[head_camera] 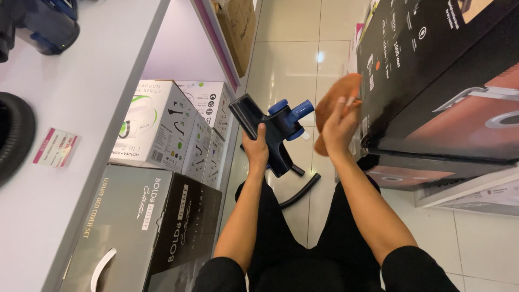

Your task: Cleaning vacuum cleaner parts with a cloth and assembling the components together on a store shelf.

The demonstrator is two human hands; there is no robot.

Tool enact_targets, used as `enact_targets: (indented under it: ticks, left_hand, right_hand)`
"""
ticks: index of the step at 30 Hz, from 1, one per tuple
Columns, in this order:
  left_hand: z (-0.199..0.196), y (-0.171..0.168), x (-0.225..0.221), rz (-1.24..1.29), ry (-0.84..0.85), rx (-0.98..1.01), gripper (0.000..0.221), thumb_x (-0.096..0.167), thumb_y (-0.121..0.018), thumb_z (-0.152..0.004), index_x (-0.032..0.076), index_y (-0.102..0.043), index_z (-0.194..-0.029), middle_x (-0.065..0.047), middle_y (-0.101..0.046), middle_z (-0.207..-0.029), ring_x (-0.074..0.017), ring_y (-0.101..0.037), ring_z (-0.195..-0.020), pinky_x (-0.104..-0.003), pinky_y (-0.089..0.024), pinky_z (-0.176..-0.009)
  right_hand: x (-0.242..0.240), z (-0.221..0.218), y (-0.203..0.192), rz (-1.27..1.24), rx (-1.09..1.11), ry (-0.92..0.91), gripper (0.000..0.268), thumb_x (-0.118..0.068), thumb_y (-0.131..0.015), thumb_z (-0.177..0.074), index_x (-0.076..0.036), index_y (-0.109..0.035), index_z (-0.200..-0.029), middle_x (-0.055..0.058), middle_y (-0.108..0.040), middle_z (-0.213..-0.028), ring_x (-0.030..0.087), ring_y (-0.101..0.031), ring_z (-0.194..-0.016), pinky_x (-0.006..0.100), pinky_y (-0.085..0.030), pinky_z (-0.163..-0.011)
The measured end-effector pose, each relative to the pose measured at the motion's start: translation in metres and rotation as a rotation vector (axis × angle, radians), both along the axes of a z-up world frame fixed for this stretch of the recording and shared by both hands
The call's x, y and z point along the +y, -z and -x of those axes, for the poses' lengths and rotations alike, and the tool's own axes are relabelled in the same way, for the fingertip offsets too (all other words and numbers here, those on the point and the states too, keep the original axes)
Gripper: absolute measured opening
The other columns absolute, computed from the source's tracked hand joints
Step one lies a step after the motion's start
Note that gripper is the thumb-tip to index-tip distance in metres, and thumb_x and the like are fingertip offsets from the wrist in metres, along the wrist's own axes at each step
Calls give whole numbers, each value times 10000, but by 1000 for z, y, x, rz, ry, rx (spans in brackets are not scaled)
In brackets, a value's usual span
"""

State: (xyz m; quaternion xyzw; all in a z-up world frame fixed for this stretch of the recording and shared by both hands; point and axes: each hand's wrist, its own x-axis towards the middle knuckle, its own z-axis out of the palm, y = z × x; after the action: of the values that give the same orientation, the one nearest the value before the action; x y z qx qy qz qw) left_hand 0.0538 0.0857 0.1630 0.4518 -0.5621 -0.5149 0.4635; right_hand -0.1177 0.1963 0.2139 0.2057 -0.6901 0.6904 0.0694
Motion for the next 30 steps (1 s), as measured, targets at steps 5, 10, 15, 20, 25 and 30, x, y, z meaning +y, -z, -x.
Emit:
enact_targets:
  ticks: [5, 10, 15, 20, 25, 30]
  left_hand:
    - [20, -24, 26, 0, -47, 1, 436, 413, -784, -903, 32, -663, -1077, -159, -691, -916, -212, -644, -875, -427, -518, -756]
    - [26, -20, 21, 18, -80, 14, 433, 382, -812, -872, 30, -651, -1064, -135, -687, -903, -209, -648, -867, -397, -522, -732]
    - [34, -44, 14, 58, -74, 81, 410, 379, -829, -854, 69, -635, -1039, -83, -685, -906, -177, -642, -857, -376, -534, -756]
    - [31, -38, 16, 141, -13, -5, 398, 428, -830, -847, 104, -657, -1002, -79, -706, -865, -183, -687, -827, -361, -541, -693]
    - [35, -53, 5, 157, -56, 72, 403, 437, -799, -885, 103, -634, -1037, -88, -710, -908, -190, -690, -859, -375, -554, -729]
    - [13, -58, 9, 240, 10, -56, 422, 451, -808, -875, 94, -657, -1042, -134, -727, -906, -269, -738, -874, -402, -579, -694]
  right_hand:
    - [-9, -65, 13, -453, 479, -302, 461, -209, -476, -1089, 41, -511, -1475, 257, -214, -1664, 546, -131, -1495, 645, -181, -1175]
    - [-14, -54, 19, -433, 300, -384, 439, -245, -566, -1037, 37, -521, -1370, 307, -312, -1586, 516, -188, -1499, 577, -206, -1195]
    - [-31, -25, 49, -175, -146, -415, 421, -307, -541, -1052, -10, -567, -1350, 179, -367, -1437, 432, -261, -1417, 511, -217, -1205]
    - [-24, 2, 46, -597, 804, -215, 418, -407, -600, -1033, -168, -625, -691, 5, -491, -1222, 300, -442, -1215, 455, -337, -950]
    - [-33, -5, 48, -258, -115, -444, 415, -432, -509, -1062, -55, -594, -910, 93, -502, -1241, 347, -414, -1236, 477, -270, -1073]
    - [-25, 26, 65, -690, 969, -269, 344, -431, -617, -983, -128, -707, -849, 24, -543, -1247, 278, -465, -1221, 454, -357, -987]
